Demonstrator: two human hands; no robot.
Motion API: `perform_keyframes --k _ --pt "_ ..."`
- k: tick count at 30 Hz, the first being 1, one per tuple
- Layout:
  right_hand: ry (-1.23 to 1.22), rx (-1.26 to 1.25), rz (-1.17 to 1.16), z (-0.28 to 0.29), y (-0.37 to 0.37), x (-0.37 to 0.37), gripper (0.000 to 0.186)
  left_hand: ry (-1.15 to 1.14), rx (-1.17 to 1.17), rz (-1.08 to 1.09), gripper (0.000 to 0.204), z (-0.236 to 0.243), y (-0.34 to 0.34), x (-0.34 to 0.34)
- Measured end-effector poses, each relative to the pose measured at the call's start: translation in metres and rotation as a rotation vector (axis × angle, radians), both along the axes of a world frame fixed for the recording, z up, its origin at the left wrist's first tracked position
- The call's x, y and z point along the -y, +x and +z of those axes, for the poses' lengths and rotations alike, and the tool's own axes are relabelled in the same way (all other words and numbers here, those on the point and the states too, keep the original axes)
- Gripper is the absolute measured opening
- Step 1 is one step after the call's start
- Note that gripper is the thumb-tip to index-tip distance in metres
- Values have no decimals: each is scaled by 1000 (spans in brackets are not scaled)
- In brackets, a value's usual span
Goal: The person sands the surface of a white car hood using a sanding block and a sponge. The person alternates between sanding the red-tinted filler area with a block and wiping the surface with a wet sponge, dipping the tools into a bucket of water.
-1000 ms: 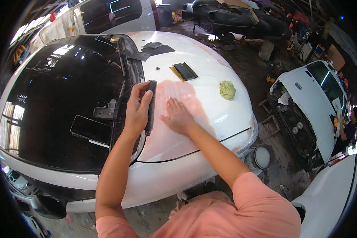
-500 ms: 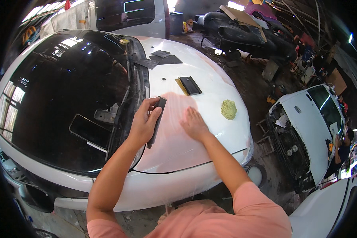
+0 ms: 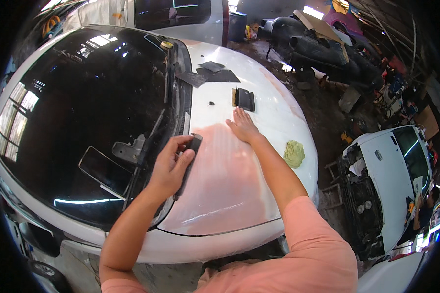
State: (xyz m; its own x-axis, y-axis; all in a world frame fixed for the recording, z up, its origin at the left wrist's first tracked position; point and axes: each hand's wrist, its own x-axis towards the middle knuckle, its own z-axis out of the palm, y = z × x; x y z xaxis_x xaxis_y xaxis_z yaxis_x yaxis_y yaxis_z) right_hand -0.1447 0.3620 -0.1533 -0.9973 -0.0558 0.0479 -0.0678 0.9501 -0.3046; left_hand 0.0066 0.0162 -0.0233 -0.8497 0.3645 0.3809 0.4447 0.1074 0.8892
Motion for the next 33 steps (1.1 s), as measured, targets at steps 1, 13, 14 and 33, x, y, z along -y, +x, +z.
perform_keyframes --k 1,13,14,33 --pt "16 -9 15 -3 2 -3 89 -2 4 -1 31 1 -4 -2" --pt "16 -44 143 -8 161 24 91 -60 18 3 28 -5 -4 -4" --pt "16 -43 147 -6 179 28 90 -58 7 5 28 -2 -4 -3" --pt "-81 50 -753 -22 40 -12 92 18 5 -37 31 2 -3 0"
